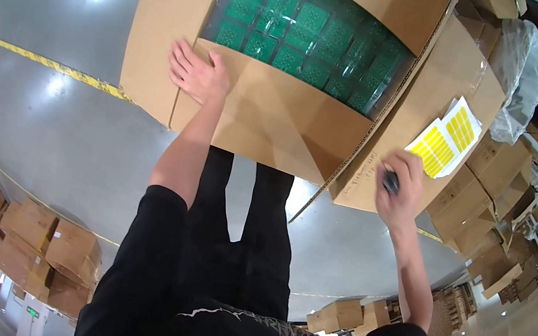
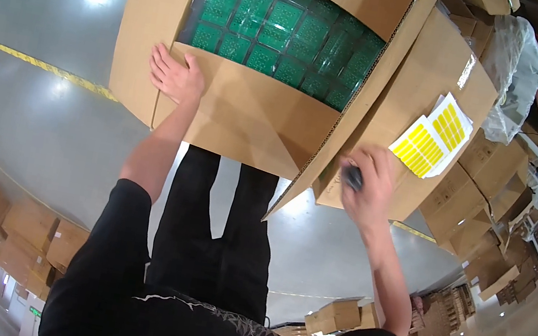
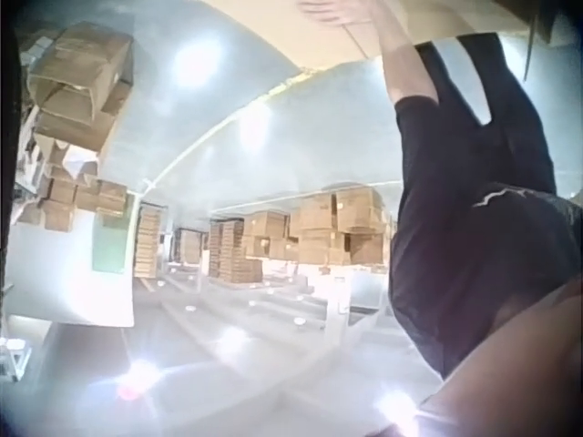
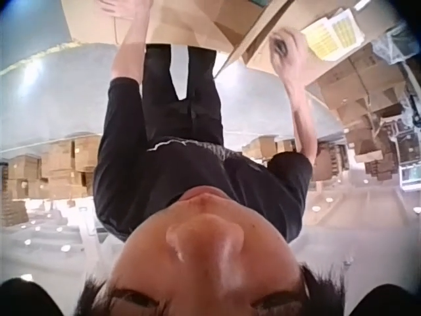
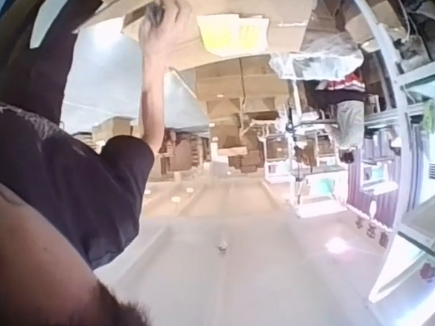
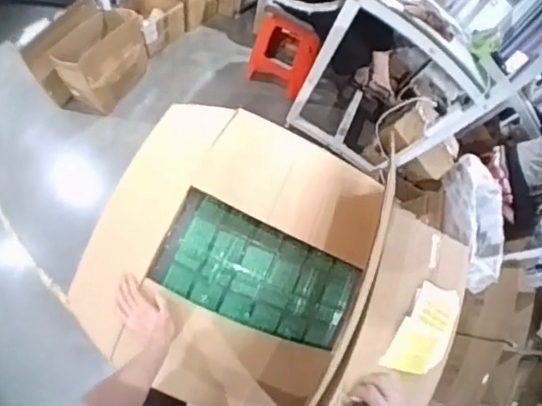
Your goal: Unpack circuit boards from a shipping box and use an electric screwdriver to install them into plastic housings.
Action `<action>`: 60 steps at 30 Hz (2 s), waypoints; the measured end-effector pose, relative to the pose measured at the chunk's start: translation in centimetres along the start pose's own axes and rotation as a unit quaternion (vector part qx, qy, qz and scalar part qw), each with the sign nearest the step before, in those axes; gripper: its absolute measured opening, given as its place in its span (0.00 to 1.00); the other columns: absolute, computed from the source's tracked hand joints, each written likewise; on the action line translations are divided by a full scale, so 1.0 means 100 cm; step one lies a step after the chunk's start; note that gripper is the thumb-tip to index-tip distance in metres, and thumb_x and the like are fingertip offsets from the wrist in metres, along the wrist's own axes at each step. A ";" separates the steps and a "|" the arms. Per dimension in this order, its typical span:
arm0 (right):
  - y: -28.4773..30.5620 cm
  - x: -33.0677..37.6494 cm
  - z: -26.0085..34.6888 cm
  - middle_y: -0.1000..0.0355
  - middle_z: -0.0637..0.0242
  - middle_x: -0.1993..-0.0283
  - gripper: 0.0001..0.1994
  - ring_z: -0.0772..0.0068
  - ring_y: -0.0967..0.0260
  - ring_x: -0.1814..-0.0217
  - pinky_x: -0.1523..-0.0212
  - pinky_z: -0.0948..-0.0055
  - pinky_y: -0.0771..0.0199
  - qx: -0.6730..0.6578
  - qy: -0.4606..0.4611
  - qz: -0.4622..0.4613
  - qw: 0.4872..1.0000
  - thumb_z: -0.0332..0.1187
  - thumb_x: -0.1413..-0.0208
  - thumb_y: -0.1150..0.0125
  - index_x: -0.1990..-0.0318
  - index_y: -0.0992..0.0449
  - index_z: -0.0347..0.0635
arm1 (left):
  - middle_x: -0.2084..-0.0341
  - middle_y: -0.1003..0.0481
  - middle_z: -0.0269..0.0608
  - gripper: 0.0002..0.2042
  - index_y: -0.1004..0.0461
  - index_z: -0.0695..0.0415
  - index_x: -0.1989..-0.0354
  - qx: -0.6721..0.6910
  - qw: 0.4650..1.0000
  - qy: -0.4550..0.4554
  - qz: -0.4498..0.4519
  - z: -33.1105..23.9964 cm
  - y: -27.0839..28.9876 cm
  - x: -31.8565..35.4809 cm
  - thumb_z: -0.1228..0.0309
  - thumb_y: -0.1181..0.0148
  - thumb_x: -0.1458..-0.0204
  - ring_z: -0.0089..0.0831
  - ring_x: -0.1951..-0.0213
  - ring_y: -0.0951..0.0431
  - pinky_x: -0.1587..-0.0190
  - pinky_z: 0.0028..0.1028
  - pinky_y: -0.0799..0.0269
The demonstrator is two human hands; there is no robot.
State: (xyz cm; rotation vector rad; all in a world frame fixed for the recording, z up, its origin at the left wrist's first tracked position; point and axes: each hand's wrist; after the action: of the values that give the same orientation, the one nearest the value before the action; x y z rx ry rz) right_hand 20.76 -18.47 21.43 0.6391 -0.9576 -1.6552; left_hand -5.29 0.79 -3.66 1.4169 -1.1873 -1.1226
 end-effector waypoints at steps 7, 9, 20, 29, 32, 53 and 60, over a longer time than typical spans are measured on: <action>-0.125 -0.103 0.038 0.29 0.58 0.53 0.10 0.58 0.33 0.47 0.51 0.58 0.32 0.152 -0.089 0.369 0.913 0.32 0.48 0.46 0.58 0.27 0.42 | 0.35 0.47 0.42 0.32 0.47 0.53 0.36 0.017 1.000 0.000 -0.003 0.002 0.004 0.005 0.55 0.50 0.49 0.42 0.34 0.50 0.35 0.46 0.59; -0.153 -0.106 0.008 0.30 0.57 0.51 0.14 0.54 0.36 0.43 0.47 0.57 0.34 0.101 -0.283 0.423 0.855 0.38 0.44 0.49 0.54 0.28 0.42 | 0.35 0.47 0.43 0.32 0.46 0.53 0.36 0.021 1.000 -0.002 0.006 0.002 0.008 0.008 0.55 0.50 0.49 0.42 0.34 0.51 0.35 0.47 0.59; -0.070 0.009 0.052 0.27 0.51 0.65 0.13 0.52 0.29 0.62 0.63 0.55 0.31 -0.214 -0.408 0.230 0.857 0.40 0.44 0.48 0.58 0.29 0.40 | 0.65 0.23 0.51 0.21 0.26 0.64 0.62 0.604 0.492 0.078 0.623 0.145 0.150 -0.054 0.58 0.62 0.39 0.37 0.52 0.26 0.44 0.31 0.38; -0.119 0.194 0.087 0.31 0.50 0.58 0.12 0.46 0.32 0.56 0.55 0.56 0.32 -0.152 -0.396 0.122 0.897 0.36 0.46 0.47 0.57 0.27 0.40 | 0.64 0.27 0.46 0.30 0.43 0.48 0.37 -0.017 0.539 -0.145 0.829 0.084 0.118 -0.006 0.50 0.48 0.48 0.35 0.65 0.23 0.64 0.43 0.26; -0.128 0.208 0.097 0.32 0.52 0.55 0.13 0.45 0.33 0.53 0.57 0.53 0.32 -0.098 -0.396 0.046 0.912 0.35 0.48 0.47 0.55 0.29 0.45 | 0.60 0.27 0.53 0.38 0.41 0.58 0.41 0.233 0.671 0.287 0.643 0.047 0.099 0.046 0.42 0.46 0.54 0.43 0.73 0.25 0.73 0.40 0.26; -0.100 0.235 0.062 0.57 0.53 0.30 0.23 0.43 0.51 0.33 0.36 0.56 0.45 -0.201 -0.379 0.041 0.902 0.30 0.53 0.45 0.45 0.32 0.52 | 0.61 0.31 0.38 0.22 0.34 0.52 0.55 0.599 0.488 0.485 0.409 0.112 0.061 0.121 0.56 0.38 0.56 0.32 0.60 0.32 0.60 0.31 0.36; -0.131 0.229 0.041 0.36 0.52 0.47 0.18 0.51 0.36 0.45 0.47 0.59 0.35 -0.240 -0.382 -0.138 0.882 0.30 0.52 0.47 0.51 0.30 0.46 | 0.62 0.28 0.39 0.12 0.32 0.55 0.60 0.647 0.460 0.395 0.463 0.091 0.135 0.093 0.62 0.43 0.48 0.38 0.60 0.28 0.55 0.38 0.30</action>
State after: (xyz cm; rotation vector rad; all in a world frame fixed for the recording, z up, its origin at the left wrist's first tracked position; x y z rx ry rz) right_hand 4.03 -37.88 13.86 -0.2706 -0.9467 -2.3661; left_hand -14.94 -10.55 7.68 1.4365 -1.6414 1.4978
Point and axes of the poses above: each hand's wrist, its own x-axis away from the middle knuckle, its own y-axis out of the back of the hand, z = x × y
